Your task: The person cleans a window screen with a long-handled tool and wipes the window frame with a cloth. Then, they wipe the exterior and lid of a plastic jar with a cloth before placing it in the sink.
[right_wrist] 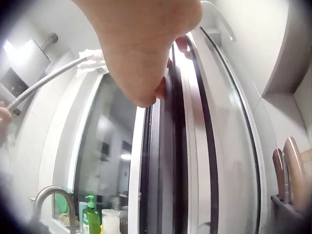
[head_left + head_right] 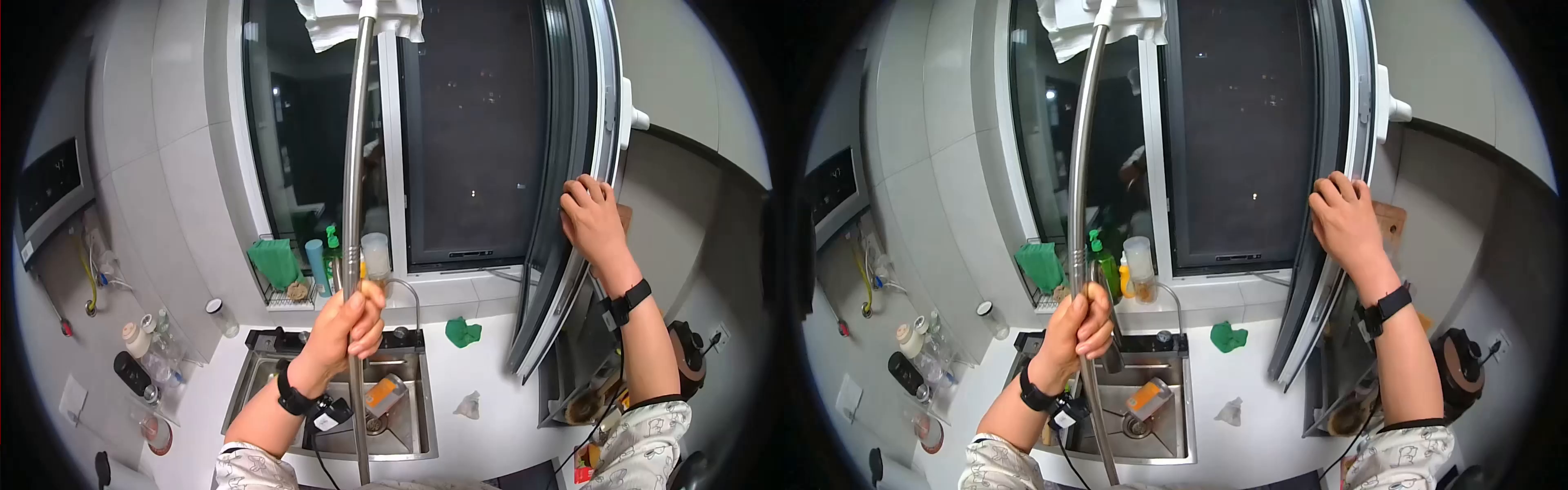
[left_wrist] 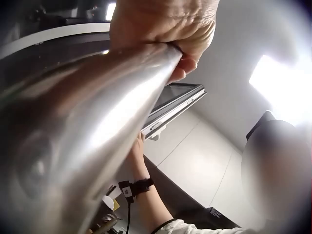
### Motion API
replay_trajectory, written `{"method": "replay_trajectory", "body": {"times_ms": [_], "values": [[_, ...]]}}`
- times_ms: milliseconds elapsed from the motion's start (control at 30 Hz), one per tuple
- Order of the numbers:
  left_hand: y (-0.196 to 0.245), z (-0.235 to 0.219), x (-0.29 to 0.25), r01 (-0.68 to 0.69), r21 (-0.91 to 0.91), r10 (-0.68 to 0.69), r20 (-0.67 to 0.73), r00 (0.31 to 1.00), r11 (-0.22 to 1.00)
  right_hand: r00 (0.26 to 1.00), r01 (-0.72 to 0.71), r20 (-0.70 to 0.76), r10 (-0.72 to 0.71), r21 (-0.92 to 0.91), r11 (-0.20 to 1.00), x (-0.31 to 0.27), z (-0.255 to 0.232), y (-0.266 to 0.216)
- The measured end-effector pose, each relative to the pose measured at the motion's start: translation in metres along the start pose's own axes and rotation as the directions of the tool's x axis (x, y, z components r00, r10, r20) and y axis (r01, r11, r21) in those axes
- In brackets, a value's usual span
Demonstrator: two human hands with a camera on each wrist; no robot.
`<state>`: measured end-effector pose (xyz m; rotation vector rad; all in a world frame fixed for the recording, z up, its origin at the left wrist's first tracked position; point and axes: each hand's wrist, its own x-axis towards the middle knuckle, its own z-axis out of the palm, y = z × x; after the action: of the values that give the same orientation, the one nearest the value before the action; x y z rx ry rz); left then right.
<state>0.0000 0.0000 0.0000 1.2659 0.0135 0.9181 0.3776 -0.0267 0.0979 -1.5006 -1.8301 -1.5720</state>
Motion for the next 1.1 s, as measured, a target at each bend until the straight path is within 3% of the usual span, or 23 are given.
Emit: {"method": "replay_trajectory", "body": {"times_ms": [100,200,267,300,333,367,400,433,467,500,567,667,700,733,767,833,900,967,1033,1067,1100], "values": [[-0.011,0.019,0.031,-0.056,-0.046,0.055,-0.037,0.998,0.997,0.999,0.038,0.019,-0.038,0.016,0.999,-0.001,-0.006,0.008],[-0.008,0.034,0.064,-0.182,0.178,0.199,-0.083,0.977,0.967,0.991,-0.128,-0.020,0.129,0.063,0.990,-0.006,-0.016,-0.017],[-0.013,0.036,0.086,-0.189,0.160,0.203,-0.075,0.976,0.969,0.948,-0.301,0.042,0.315,0.434,0.849,-0.030,-0.032,-0.059],[-0.019,0.037,0.097,-0.189,0.132,0.199,-0.067,0.978,0.973,0.945,-0.315,0.124,0.301,0.585,0.748,-0.049,-0.040,-0.087],[-0.025,0.040,0.107,-0.189,0.108,0.196,-0.063,0.979,0.976,0.934,-0.354,0.252,0.252,0.743,0.569,-0.084,-0.034,-0.121],[-0.031,0.041,0.117,-0.202,0.084,0.206,-0.036,0.978,0.976,0.888,-0.441,0.453,0.075,0.794,0.419,-0.111,-0.037,-0.156],[-0.035,0.044,0.127,-0.209,0.066,0.211,-0.023,0.977,0.976,0.882,-0.431,0.455,-0.125,0.885,0.178,-0.150,-0.020,-0.192],[-0.039,0.047,0.136,-0.214,0.044,0.215,-0.011,0.977,0.976,0.831,-0.517,0.470,-0.298,0.850,-0.103,-0.184,-0.013,-0.224],[-0.043,0.048,0.146,-0.222,0.054,0.223,-0.005,0.975,0.973,0.810,-0.573,0.468,-0.352,0.758,-0.311,-0.237,0.016,-0.271],[-0.047,0.049,0.156,-0.226,0.062,0.228,-0.016,0.974,0.972,0.452,-0.803,0.729,-0.515,0.080,-0.591,-0.237,-0.026,-0.277],[-0.053,0.052,0.171,-0.228,0.100,0.232,-0.030,0.972,0.968,0.687,-0.632,0.668,-0.286,0.356,-0.688,-0.224,-0.059,-0.269],[-0.067,0.049,0.197,-0.239,0.143,0.244,-0.015,0.970,0.960,0.531,-0.659,0.844,-0.072,0.358,-0.661,-0.250,-0.029,-0.285],[-0.067,0.048,0.203,-0.248,0.158,0.248,0.017,0.969,0.956,0.558,-0.634,0.818,0.136,0.527,-0.566,-0.243,-0.017,-0.298],[-0.068,0.045,0.203,-0.206,0.234,0.207,0.020,0.978,0.950,0.602,-0.546,0.758,0.252,0.621,-0.563,-0.244,-0.011,-0.299],[-0.068,0.039,0.199,-0.082,0.189,0.072,0.057,0.996,0.979,0.566,-0.496,0.765,0.306,0.613,-0.615,-0.249,-0.012,-0.302],[-0.066,0.032,0.177,0.013,0.485,-0.039,0.043,0.998,0.875,0.492,-0.546,0.775,0.397,0.630,-0.552,-0.237,-0.004,-0.308],[-0.082,-0.002,0.150,-0.172,0.767,-0.012,0.228,0.974,0.618,0.557,-0.539,0.681,0.475,0.732,-0.417,-0.206,0.002,-0.294],[-0.058,-0.017,0.089,-0.205,0.963,-0.204,0.239,0.949,0.174,0.462,-0.636,0.783,0.415,0.619,-0.461,-0.159,0.013,-0.270],[-0.030,-0.032,0.028,-0.196,0.940,-0.315,0.283,0.906,0.280,0.587,-0.593,0.558,0.586,0.789,-0.159,-0.120,0.039,-0.254],[-0.015,-0.039,-0.005,0.062,0.898,-0.463,0.164,0.871,0.435,0.594,-0.614,0.542,0.594,0.783,-0.100,-0.099,0.046,-0.244],[0.000,-0.047,-0.040,0.038,0.912,-0.457,0.168,0.873,0.407,0.604,-0.631,0.523,0.601,0.775,-0.040,-0.079,0.053,-0.235]]}}
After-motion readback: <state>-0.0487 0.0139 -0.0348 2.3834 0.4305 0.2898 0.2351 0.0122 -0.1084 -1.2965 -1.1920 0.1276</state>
